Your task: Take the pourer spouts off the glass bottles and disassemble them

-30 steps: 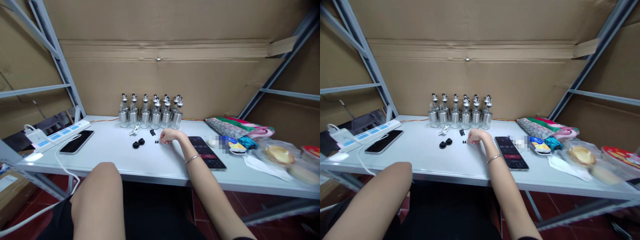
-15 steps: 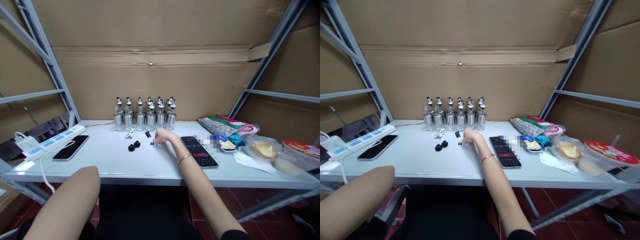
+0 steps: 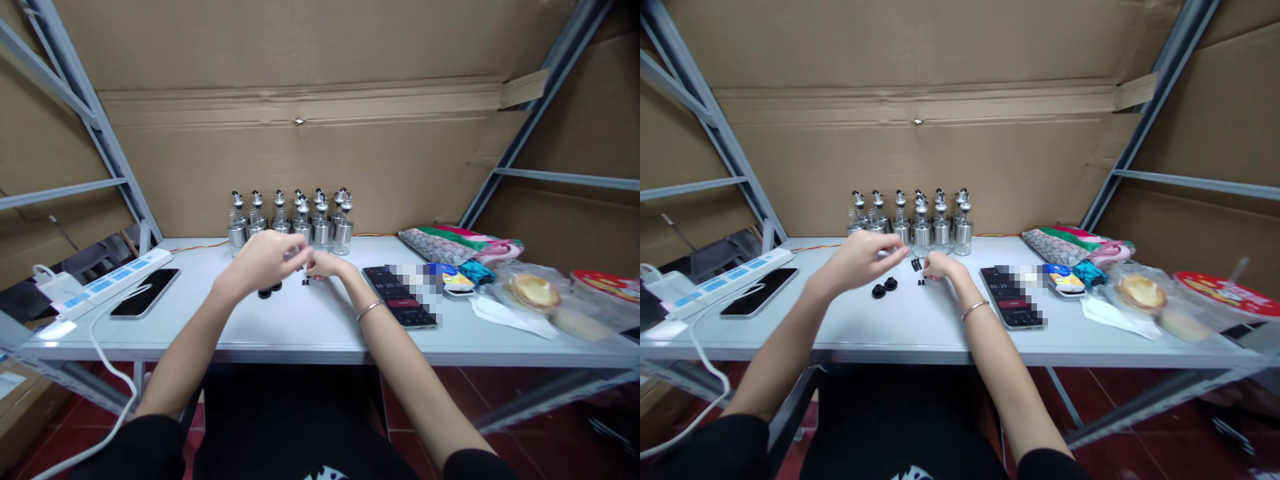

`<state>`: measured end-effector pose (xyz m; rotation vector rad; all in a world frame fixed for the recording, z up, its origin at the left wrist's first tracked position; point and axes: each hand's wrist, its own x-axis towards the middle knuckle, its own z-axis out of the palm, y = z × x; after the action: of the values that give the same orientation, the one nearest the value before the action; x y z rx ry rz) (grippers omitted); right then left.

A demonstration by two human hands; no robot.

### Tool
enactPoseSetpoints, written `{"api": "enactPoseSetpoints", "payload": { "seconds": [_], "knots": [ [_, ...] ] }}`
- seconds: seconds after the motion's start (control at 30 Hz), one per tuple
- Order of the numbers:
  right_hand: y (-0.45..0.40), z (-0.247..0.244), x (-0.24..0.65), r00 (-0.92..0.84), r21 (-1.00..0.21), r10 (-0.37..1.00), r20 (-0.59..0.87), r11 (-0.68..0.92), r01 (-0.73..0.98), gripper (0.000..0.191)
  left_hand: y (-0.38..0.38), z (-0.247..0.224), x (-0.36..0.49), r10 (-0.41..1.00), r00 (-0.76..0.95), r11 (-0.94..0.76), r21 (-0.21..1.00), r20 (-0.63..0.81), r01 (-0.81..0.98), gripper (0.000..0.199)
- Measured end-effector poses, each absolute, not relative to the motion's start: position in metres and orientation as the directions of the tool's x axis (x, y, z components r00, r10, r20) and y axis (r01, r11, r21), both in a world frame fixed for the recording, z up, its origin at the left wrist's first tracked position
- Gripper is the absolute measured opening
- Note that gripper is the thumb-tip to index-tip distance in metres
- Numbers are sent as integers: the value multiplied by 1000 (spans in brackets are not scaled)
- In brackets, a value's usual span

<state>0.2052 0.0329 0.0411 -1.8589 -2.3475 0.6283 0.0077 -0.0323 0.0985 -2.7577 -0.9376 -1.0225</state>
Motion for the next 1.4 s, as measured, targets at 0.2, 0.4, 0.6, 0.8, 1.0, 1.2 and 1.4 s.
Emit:
{"api": "enactPoseSetpoints", "payload": {
  "seconds": [0.2,0.4,0.6,0.8,1.0,1.2,1.4],
  "knots": [
    [32,41,201,-289,-414,940,-182,194,890,14,60,39,5,621,321,-689,303,715,658,27],
    [29,41,197,-255,-575,938,-236,77,815,22,50,22,4,590,314,-738,338,744,585,31],
    [30,36,195,-263,-667,916,-305,-8,745,17,51,20,7,621,332,-733,377,710,566,31],
    [29,38,196,-281,-667,904,-322,-6,745,22,58,17,6,565,303,-776,370,768,511,35],
    [33,38,198,-366,-556,901,-234,185,811,16,55,20,7,580,369,-775,352,727,524,34],
    [41,35,199,-605,-430,790,-100,514,742,26,57,20,6,568,381,-786,345,729,512,30],
    [43,30,195,-677,-480,727,-119,555,680,26,61,16,7,541,383,-797,311,749,518,28]
  ]
}}
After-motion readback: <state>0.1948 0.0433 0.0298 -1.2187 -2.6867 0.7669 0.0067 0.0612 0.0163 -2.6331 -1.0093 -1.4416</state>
